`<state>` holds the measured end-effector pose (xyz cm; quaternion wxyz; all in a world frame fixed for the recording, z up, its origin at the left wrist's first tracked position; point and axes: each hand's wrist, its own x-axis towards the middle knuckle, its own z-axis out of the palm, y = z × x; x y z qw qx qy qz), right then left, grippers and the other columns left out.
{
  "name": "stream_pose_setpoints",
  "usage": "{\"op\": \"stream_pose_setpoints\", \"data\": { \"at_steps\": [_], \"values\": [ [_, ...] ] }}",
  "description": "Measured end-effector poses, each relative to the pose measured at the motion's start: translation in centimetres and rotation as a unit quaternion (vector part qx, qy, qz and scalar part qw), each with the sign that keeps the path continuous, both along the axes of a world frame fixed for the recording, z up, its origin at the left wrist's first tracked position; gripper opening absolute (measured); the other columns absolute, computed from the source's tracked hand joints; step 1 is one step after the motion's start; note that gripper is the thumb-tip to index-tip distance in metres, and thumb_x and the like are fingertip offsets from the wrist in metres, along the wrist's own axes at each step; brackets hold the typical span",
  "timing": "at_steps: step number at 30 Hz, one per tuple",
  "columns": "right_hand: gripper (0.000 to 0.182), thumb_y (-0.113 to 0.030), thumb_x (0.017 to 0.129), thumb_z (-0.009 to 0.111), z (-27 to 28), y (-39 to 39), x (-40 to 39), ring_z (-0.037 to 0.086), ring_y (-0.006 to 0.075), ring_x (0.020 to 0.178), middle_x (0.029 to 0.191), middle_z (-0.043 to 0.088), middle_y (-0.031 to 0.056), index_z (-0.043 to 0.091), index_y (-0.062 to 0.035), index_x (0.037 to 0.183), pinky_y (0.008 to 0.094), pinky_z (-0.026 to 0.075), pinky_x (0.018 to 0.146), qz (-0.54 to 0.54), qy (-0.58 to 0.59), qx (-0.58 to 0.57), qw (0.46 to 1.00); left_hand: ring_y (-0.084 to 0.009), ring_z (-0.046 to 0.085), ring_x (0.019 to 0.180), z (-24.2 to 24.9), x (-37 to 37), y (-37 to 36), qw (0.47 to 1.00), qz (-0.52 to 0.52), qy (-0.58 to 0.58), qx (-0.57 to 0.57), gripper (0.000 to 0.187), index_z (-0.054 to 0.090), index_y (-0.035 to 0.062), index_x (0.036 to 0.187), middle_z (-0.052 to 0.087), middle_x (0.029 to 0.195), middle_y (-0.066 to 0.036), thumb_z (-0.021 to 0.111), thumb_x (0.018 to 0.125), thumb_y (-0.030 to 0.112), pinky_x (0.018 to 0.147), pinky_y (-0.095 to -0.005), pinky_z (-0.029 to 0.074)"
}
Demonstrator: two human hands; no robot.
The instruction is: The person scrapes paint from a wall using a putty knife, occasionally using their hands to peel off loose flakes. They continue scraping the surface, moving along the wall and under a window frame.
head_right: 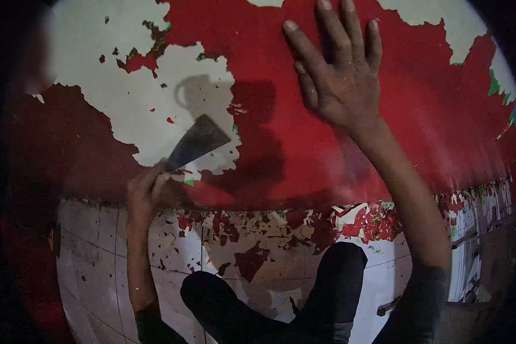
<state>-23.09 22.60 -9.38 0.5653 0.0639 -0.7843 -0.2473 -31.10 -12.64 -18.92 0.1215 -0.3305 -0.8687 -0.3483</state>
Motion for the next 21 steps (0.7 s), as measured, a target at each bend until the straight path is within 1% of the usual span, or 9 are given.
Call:
{"op": "stream_pose_setpoints", "data": {
  "at_steps": [3,6,11,12,14,15,17,18,21],
  "values": [
    [0.043,-0.027,0.090,0.047,0.0,-0.1,0.0,0.020,0.0311,0.138,0.146,0.029,0.0130,0.048,-0.0217,0.133,0.0457,0.007,0.113,0.007,0.010,0.010,1.000,-0.0253,0.066,0.090,-0.8,0.7,1.5,0.987,-0.019,0.133,-0.093,0.028,0.064,0.0078,0.109,0.066,0.102,-0.014,0.065,0.084,0.020,0.076,-0.0369,0.053],
    [0.042,-0.029,0.090,0.046,0.4,0.1,0.0,0.022,0.0307,0.138,0.145,0.032,0.0125,0.050,-0.0207,0.132,0.0451,0.008,0.113,0.008,0.013,0.016,1.000,-0.0257,0.067,0.086,0.9,1.2,-1.2,0.997,0.051,0.049,-0.041,0.030,0.063,0.0092,0.112,0.066,0.103,-0.014,0.064,0.084,0.021,0.072,-0.0360,0.054],
    [0.041,-0.030,0.090,0.047,0.1,-0.5,0.1,0.023,0.0306,0.137,0.143,0.034,0.0118,0.053,-0.0206,0.129,0.0449,0.010,0.112,0.031,0.022,0.004,0.999,-0.0273,0.067,0.084,0.4,0.6,-0.5,0.984,-0.005,0.160,-0.077,0.033,0.062,0.0109,0.115,0.066,0.102,-0.015,0.063,0.084,0.021,0.068,-0.0361,0.055],
    [0.042,-0.031,0.090,0.047,0.1,-0.2,-0.1,0.022,0.0341,0.137,0.145,0.030,0.0137,0.051,-0.0189,0.129,0.0488,0.010,0.111,0.030,0.014,0.012,0.999,-0.0275,0.067,0.084,0.9,0.9,-0.2,0.981,-0.015,0.172,-0.087,0.033,0.062,0.0113,0.115,0.066,0.103,-0.015,0.063,0.084,0.021,0.068,-0.0361,0.055],
    [0.044,-0.032,0.090,0.047,0.1,0.7,0.0,0.019,0.0411,0.137,0.148,0.023,0.0175,0.048,-0.0155,0.130,0.0566,0.010,0.108,0.023,0.000,0.030,0.999,-0.0279,0.067,0.085,1.3,0.1,-1.5,0.993,0.003,0.101,-0.061,0.034,0.062,0.0118,0.116,0.066,0.103,-0.016,0.064,0.084,0.022,0.069,-0.0366,0.055],
    [0.042,-0.032,0.090,0.047,0.0,0.5,0.2,0.021,0.0377,0.137,0.146,0.027,0.0156,0.050,-0.0172,0.129,0.0527,0.010,0.109,0.020,0.006,0.020,1.000,-0.0281,0.067,0.085,1.5,-0.1,-2.0,0.997,0.012,0.064,-0.050,0.034,0.062,0.0120,0.116,0.065,0.103,-0.016,0.064,0.084,0.022,0.069,-0.0369,0.055],
    [0.040,-0.032,0.090,0.047,0.2,-0.6,0.1,0.025,0.0307,0.136,0.142,0.035,0.0118,0.054,-0.0206,0.127,0.0449,0.011,0.112,0.023,0.025,0.003,0.999,-0.0286,0.067,0.085,0.8,-0.2,0.5,0.984,-0.050,0.145,-0.093,0.035,0.062,0.0124,0.117,0.065,0.103,-0.017,0.064,0.084,0.023,0.070,-0.0369,0.055],
    [0.040,-0.032,0.089,0.048,0.2,-0.7,0.0,0.025,0.0308,0.136,0.142,0.035,0.0119,0.055,-0.0208,0.127,0.0450,0.011,0.112,0.033,0.026,0.007,0.999,-0.0288,0.067,0.085,0.7,-0.2,1.2,0.972,-0.080,0.186,-0.116,0.035,0.062,0.0126,0.117,0.065,0.103,-0.017,0.064,0.084,0.023,0.070,-0.0369,0.055],
    [0.039,-0.034,0.088,0.050,0.3,-0.2,-0.2,0.025,0.0306,0.136,0.141,0.036,0.0115,0.055,-0.0217,0.125,0.0454,0.012,0.111,0.049,0.030,0.015,0.998,-0.0293,0.066,0.085,1.7,0.1,-0.3,0.981,-0.049,0.164,-0.097,0.034,0.062,0.0129,0.116,0.064,0.103,-0.016,0.063,0.084,0.025,0.069,-0.0368,0.055]
  ]
}}
